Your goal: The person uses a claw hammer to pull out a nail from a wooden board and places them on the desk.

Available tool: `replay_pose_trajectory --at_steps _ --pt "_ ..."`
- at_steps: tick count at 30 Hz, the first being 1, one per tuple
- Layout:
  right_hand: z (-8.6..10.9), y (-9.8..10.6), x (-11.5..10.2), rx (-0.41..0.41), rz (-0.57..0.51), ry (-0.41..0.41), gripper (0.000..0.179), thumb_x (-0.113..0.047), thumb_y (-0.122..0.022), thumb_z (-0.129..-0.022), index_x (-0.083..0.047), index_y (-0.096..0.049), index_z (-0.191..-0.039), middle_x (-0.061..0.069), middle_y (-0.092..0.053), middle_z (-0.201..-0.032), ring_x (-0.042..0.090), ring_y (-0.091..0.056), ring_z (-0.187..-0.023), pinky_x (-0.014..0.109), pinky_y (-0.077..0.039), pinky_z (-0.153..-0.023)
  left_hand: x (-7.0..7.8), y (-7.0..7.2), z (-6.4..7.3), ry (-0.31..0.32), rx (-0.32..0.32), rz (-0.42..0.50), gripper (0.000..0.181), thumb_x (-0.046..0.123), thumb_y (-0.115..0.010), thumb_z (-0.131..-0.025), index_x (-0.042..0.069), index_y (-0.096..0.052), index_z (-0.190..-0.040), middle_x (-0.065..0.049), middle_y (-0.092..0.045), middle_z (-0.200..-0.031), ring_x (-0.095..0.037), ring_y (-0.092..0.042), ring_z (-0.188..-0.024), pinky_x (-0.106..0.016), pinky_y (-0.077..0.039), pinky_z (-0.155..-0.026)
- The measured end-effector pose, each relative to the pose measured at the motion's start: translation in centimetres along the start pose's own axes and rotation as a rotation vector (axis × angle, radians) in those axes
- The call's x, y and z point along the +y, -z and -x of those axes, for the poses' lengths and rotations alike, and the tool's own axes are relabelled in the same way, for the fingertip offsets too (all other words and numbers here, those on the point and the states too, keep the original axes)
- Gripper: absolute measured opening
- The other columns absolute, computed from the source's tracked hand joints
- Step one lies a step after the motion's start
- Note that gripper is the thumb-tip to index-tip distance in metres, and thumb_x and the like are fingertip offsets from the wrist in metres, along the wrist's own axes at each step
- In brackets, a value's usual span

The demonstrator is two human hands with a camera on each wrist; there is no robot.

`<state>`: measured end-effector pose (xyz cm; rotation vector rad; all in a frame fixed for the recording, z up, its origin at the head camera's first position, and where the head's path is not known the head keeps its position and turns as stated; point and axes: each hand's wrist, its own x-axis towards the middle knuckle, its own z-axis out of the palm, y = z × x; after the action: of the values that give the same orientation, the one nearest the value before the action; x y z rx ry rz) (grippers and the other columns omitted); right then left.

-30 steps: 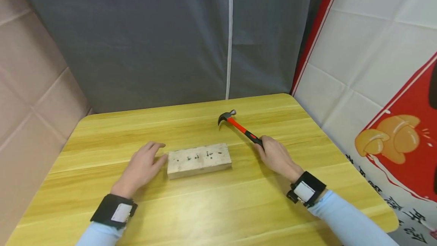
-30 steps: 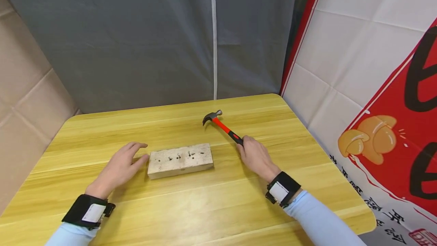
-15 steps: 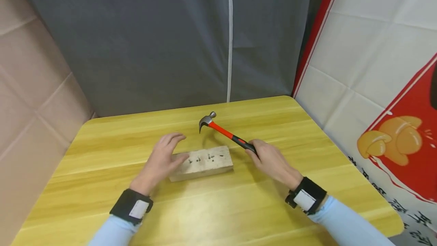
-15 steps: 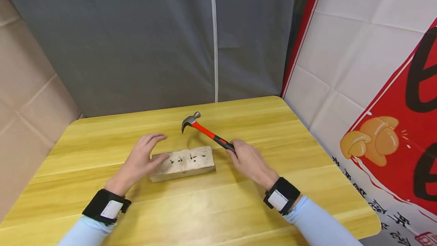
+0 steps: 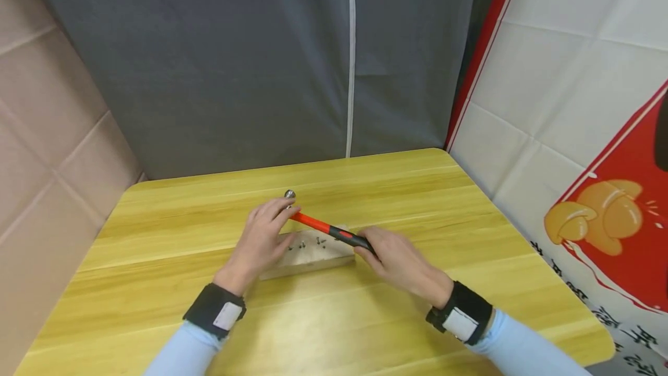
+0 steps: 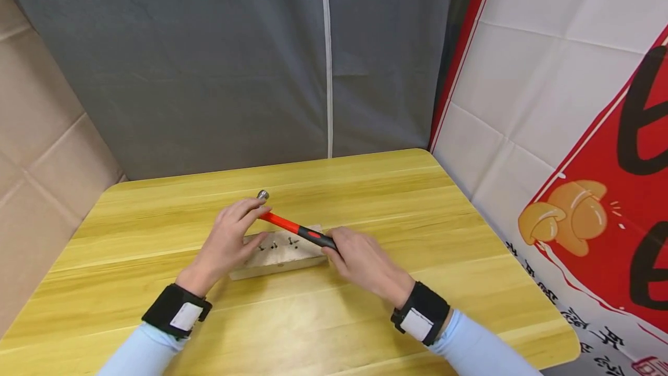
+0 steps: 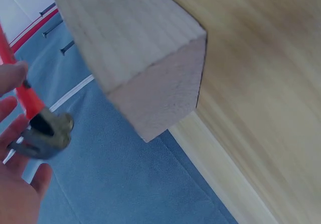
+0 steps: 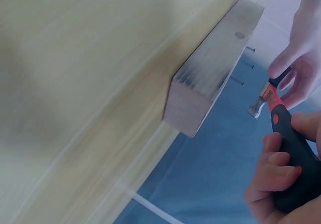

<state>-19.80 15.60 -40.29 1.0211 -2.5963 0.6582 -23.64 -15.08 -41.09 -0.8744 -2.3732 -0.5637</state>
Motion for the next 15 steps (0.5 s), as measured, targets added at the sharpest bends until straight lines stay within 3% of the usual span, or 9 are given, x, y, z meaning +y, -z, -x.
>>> replay_pose_trajectory --at_steps 9,15 --pt "0.1 0.0 -1.1 -0.031 -0.041 0.029 0.018 -0.018 -0.069 -0.101 -0.008 -0.063 -0.115 -0.005 -0.055 -0.088 0.004 -0.045 -0.061 0.018 -0.038 -0.049 -0.2 -0.4 0.4 0.005 0.022 -0.039 0.042 -0.003 -0.089 -0.076 0.008 -0.077 -0.115 -0.01 -0.069 -0.119 -0.034 -0.058 -0.12 -0.058 -0.042 -0.101" --pt "0.0 0.2 -1.4 -0.027 -0.06 0.038 0.019 -0.017 -0.071 -0.099 -0.006 -0.064 -0.114 -0.005 -0.053 -0.084 0.003 -0.043 -0.06 0.018 -0.035 -0.048 -0.2 -0.2 0.5 -0.029 0.057 -0.068 0.036 -0.003 -0.091 -0.073 0.006 -0.079 -0.105 -0.009 -0.067 -0.105 -0.032 -0.06 -0.105 -0.052 -0.049 -0.095"
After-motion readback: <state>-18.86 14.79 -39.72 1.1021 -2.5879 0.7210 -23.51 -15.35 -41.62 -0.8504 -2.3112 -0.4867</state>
